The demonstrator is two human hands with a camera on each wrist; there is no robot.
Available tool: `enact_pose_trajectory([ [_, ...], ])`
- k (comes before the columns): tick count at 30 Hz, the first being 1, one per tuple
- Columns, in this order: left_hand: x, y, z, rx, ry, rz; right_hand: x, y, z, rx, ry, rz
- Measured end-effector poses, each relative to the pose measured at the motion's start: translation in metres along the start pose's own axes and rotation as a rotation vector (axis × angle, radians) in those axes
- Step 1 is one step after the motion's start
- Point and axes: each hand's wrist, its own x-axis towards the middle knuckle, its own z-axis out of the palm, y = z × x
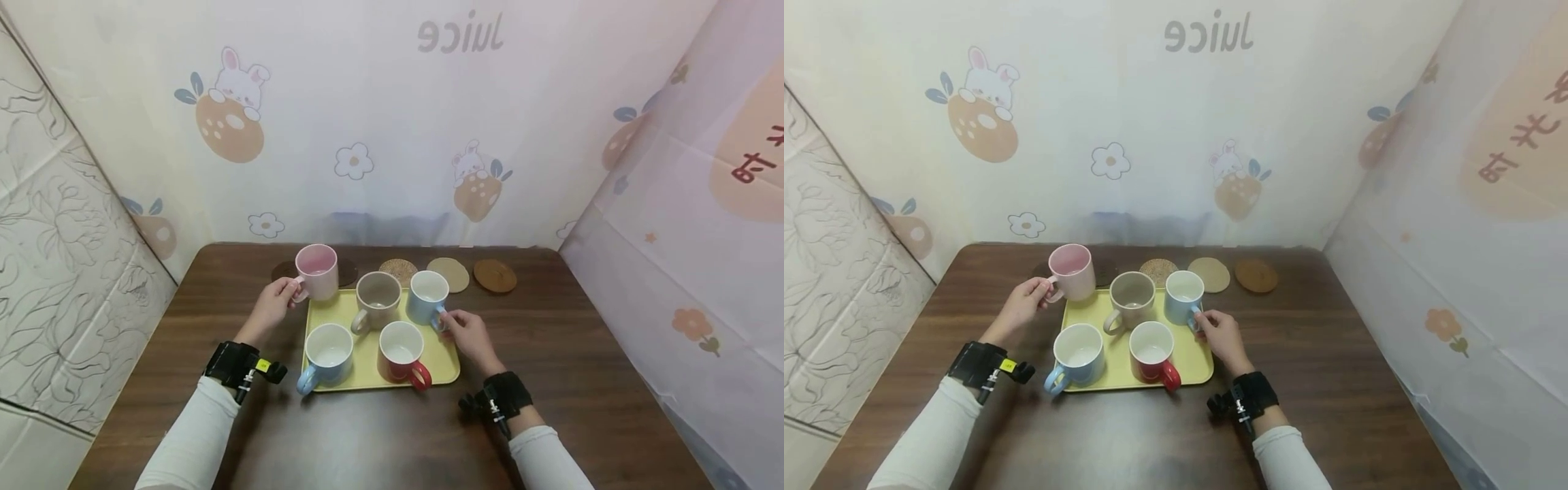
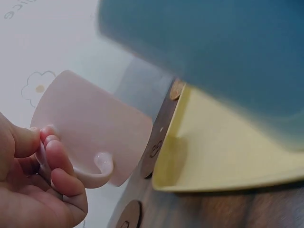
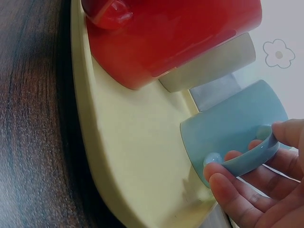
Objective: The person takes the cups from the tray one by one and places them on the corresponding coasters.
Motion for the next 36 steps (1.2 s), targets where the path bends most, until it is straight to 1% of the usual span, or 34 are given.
enact_pose_trajectory([
  [4, 0.006, -0.002, -0.01, -0.003, 0.017, -0.037, -0.002, 0.0, 0.002, 0.005, 0.014, -0.001],
  [7, 0.012, -0.005, -0.018, 0.017, 0.019, -0.057, -0.003, 0.0, 0.002, 0.001, 0.011, 0.005],
  [11, 0.019, -0.011, -0.028, 0.036, 0.03, -0.067, -0.004, 0.0, 0.003, -0.015, -0.01, -0.003],
  [14, 0.025, -0.013, -0.036, 0.035, 0.046, -0.067, -0.004, 0.001, 0.003, -0.025, -0.018, -0.018],
  [19, 0.034, -0.014, -0.046, 0.017, 0.079, -0.072, -0.004, 0.001, 0.004, -0.018, -0.016, -0.005],
  [22, 0.04, -0.015, -0.049, 0.002, 0.108, -0.061, -0.003, 0.001, 0.003, 0.006, -0.017, 0.009],
  [25, 0.045, -0.019, -0.05, -0.008, 0.121, -0.053, -0.004, 0.0, 0.002, 0.005, -0.016, 0.007],
  [32, 0.053, -0.029, -0.049, -0.017, 0.13, -0.097, -0.003, -0.001, 0.003, -0.019, -0.003, 0.004],
  [36, 0.057, -0.036, -0.047, -0.025, 0.14, -0.094, -0.001, 0.0, 0.003, -0.009, -0.012, 0.011],
])
